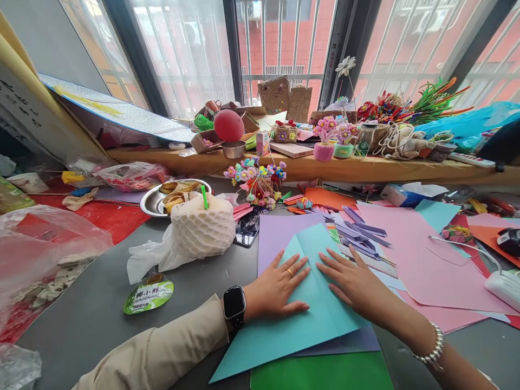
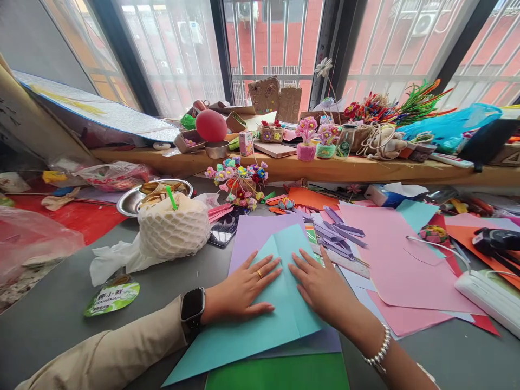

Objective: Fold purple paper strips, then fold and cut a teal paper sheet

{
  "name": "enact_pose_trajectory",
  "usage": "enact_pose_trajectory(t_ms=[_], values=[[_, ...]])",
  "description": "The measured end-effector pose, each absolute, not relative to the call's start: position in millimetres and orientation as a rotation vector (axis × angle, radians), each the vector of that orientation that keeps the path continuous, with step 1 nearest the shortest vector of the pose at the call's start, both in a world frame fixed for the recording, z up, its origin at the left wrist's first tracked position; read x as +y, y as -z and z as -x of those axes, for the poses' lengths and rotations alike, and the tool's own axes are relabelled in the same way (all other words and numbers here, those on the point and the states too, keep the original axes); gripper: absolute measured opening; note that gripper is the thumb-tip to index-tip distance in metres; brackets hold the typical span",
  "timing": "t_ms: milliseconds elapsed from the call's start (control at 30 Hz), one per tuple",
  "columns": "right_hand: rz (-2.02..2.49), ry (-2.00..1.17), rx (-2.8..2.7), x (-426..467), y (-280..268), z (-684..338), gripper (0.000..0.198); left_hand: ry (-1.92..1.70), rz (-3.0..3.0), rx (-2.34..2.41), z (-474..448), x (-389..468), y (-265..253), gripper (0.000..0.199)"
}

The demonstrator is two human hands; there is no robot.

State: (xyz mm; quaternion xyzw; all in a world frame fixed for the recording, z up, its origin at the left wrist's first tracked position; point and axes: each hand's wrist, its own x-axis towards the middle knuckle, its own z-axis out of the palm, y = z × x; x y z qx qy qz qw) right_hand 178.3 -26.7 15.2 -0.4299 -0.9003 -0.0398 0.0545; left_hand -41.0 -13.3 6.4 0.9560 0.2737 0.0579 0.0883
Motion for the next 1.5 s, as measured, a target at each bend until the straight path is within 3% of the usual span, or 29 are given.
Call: enact_pose_trajectory(t_ms=[300, 433, 700, 900, 1033, 1133, 1233, 1367, 1500], values=[[1.324, -0.315, -2.587, -17, -3, -197, 0.038, -0.16, -2.874, 0.703, 29, -6, -5, 0.071], [1.489, -0.081, -2.369, 3, -4, -215, 0.029, -0.151, -2.875, 0.709, 30, -7, -6, 0.068], [1.683, 0.343, -2.558, 20, -2, -218, 0.021, -0.166, -2.896, 0.704, 30, -7, -4, 0.067], [1.705, 0.339, -2.447, 30, -8, -217, 0.024, -0.163, -2.887, 0.714, 30, -7, -4, 0.068], [1.614, 0.331, -2.052, 36, -33, -218, 0.022, -0.177, -2.89, 0.707, 31, -8, -5, 0.067], [1.41, 0.166, -1.692, 34, -51, -208, 0.02, -0.192, -2.885, 0.711, 31, -8, -5, 0.067], [1.24, -0.204, -1.342, 30, -52, -188, 0.028, -0.201, -2.869, 0.714, 31, -8, -5, 0.067], [1.116, -0.751, -1.174, 27, -27, -163, 0.051, -0.202, -2.843, 0.727, 31, -8, -5, 0.067], [1.106, -0.994, -0.991, 31, -2, -158, 0.047, -0.204, -2.825, 0.742, 30, -9, -6, 0.066]])
